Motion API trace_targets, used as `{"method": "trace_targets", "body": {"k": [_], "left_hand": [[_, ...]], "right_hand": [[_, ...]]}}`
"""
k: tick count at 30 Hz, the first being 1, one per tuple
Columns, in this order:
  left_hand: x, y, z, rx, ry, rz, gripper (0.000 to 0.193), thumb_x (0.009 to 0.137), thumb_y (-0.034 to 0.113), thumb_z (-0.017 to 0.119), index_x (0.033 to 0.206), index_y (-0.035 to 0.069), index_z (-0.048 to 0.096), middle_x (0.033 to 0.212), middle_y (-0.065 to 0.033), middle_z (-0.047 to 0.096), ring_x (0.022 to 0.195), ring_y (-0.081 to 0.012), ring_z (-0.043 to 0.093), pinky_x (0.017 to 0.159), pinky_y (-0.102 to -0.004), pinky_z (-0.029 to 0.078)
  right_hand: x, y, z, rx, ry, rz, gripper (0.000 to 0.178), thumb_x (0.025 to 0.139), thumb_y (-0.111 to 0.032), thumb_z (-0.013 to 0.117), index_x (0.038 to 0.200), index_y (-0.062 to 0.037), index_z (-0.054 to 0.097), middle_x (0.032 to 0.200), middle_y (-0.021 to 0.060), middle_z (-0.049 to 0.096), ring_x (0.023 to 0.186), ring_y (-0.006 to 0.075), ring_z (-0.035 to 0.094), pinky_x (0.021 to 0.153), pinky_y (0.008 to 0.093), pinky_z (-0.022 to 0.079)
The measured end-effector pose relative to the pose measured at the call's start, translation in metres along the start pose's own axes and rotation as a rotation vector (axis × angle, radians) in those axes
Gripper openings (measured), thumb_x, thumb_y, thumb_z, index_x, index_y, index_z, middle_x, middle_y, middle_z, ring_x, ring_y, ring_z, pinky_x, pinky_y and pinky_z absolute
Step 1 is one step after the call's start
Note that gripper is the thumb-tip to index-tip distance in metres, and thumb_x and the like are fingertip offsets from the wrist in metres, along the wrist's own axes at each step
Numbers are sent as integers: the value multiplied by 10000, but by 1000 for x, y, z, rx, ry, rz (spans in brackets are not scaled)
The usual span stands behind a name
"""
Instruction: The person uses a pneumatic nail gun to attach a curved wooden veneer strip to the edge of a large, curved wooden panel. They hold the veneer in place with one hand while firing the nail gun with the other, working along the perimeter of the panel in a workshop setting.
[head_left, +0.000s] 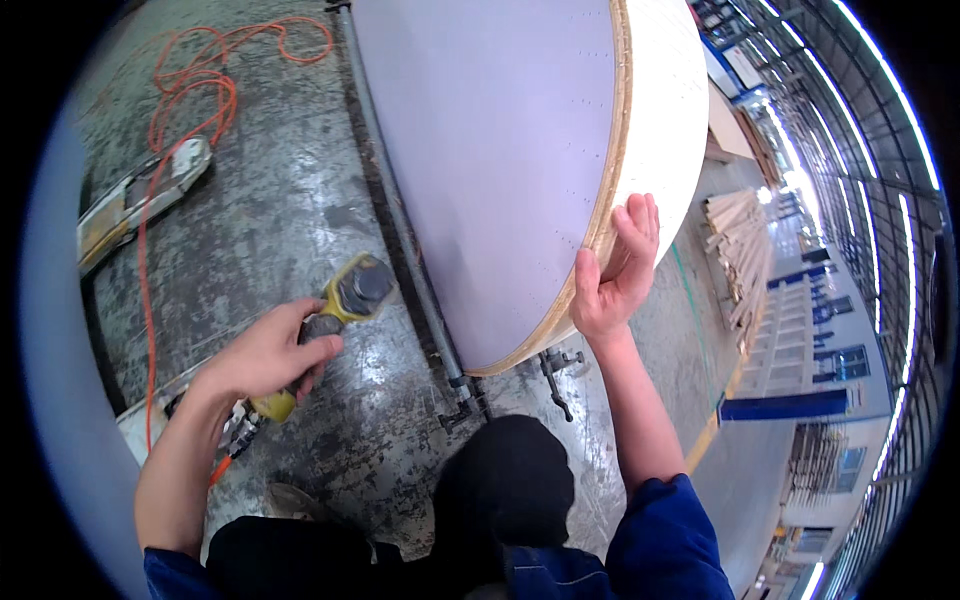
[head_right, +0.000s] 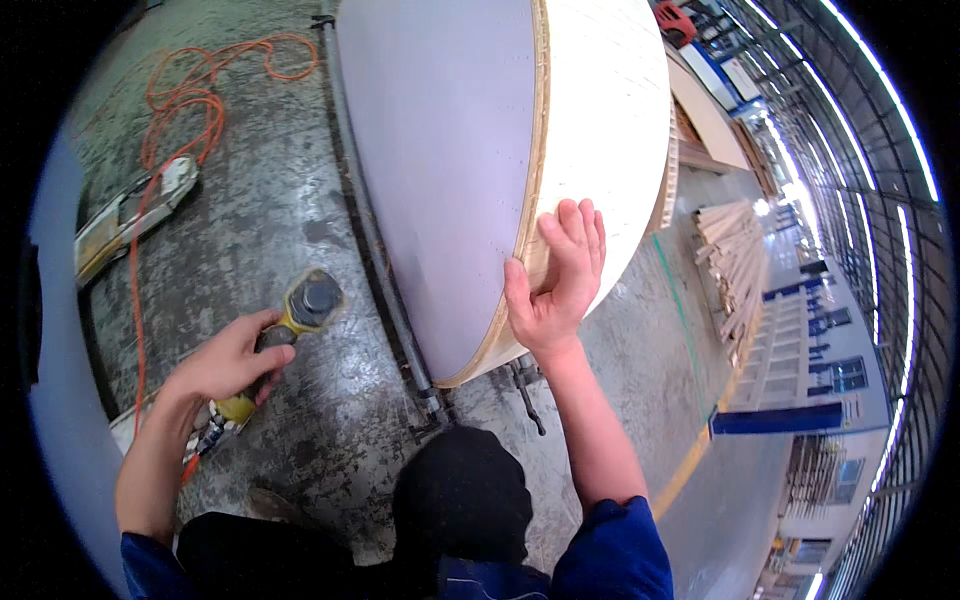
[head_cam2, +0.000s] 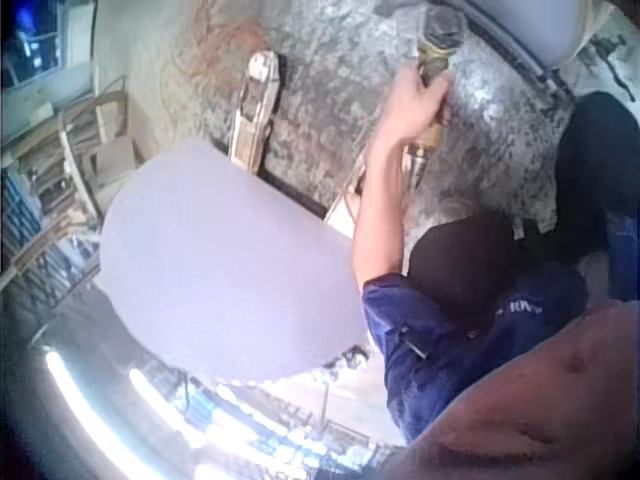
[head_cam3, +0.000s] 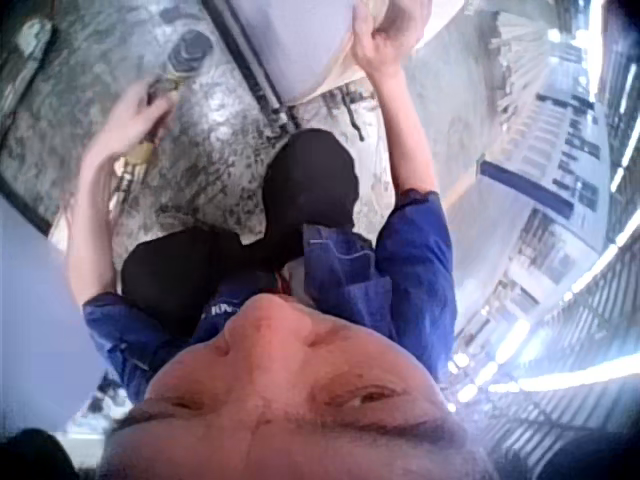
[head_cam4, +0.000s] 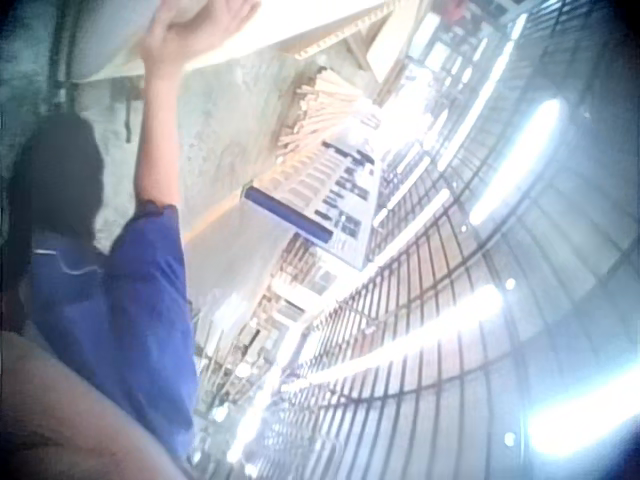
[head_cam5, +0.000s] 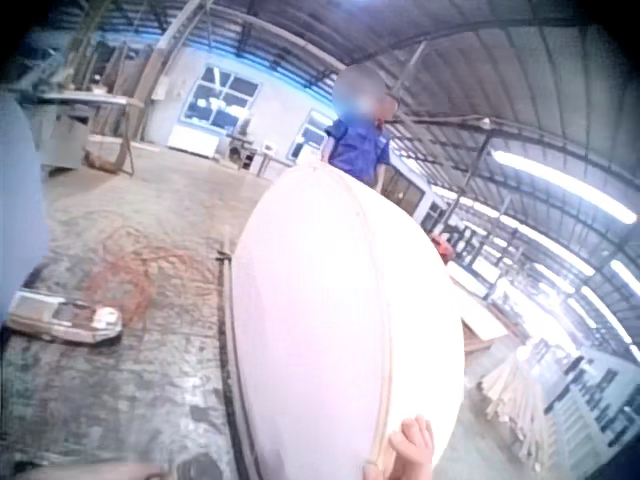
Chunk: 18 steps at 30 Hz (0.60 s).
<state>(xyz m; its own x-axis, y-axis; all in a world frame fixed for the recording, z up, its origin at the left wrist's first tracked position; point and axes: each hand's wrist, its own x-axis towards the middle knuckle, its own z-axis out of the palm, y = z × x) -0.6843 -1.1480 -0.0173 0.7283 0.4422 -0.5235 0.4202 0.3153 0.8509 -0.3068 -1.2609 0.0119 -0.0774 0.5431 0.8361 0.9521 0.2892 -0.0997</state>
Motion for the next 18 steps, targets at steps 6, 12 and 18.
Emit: {"method": "trace_targets", "body": {"k": [6, 12, 18], "left_hand": [[12, -8, -4, -330, -180, 258, 472, 976, 112, 670, 1359, -37, 437, 763, -87, 597, 558, -159, 572, 521, -318, 472], [-5, 41, 41, 97, 98, 192, 415, 928, 71, 683, 1280, -48, 497, 689, -26, 556, 514, -101, 536, 487, -287, 442], [-66, 99, 75, 209, 277, 508, 264, 924, 55, 652, 1128, -47, 518, 770, -58, 591, 547, -120, 550, 509, -282, 446]], "right_hand": [[3, -13, 10, 102, 95, 105, 680, 781, -117, 711, 1404, 12, 469, 1480, 241, 477, 1461, 397, 388, 1220, 515, 294], [6, -16, 9, -108, 52, 128, 811, 784, -288, 694, 1485, -1, 407, 1511, 256, 443, 1446, 429, 382, 1241, 512, 237], [-2, -29, 0, -237, -25, 192, 948, 817, -378, 688, 1589, -16, 273, 1579, 257, 382, 1507, 432, 301, 1265, 524, 147]]}}
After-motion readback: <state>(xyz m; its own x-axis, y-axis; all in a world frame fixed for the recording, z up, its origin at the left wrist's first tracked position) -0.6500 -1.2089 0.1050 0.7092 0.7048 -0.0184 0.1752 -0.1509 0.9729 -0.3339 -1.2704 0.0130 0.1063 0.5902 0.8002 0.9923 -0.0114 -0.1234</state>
